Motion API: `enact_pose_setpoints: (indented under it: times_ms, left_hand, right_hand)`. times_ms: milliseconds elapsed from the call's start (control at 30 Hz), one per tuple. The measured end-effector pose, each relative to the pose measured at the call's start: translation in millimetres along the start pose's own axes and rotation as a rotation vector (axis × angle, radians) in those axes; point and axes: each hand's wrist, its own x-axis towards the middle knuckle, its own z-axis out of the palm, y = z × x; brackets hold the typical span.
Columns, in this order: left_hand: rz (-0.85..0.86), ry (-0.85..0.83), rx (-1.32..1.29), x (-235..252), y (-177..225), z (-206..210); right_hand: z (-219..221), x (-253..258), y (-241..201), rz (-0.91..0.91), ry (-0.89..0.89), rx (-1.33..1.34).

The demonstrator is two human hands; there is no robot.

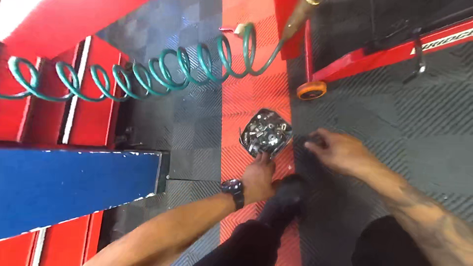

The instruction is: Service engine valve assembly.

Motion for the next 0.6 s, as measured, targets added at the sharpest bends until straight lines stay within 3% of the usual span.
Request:
enact_pose_setpoints:
  times_ms: [233, 467, 600]
  left_hand:
    - [0.090, -0.158, -0.177, -78.0, -19.2, 49.5]
    - [0.231, 0.048, -0.326, -105.7, -59.0, 61.5]
    - [0.186, 0.134, -0.275, -113.1, -80.3, 58.7]
  right_hand:
    - [23.3, 18.6, -7.0, -0.010, -0.089, -0.043]
    - [40.3, 30.0, -32.3, -0.110, -0.135, -0.032]
    - [37.3, 31.3, -36.4, -0.105, -0.129, 0.034]
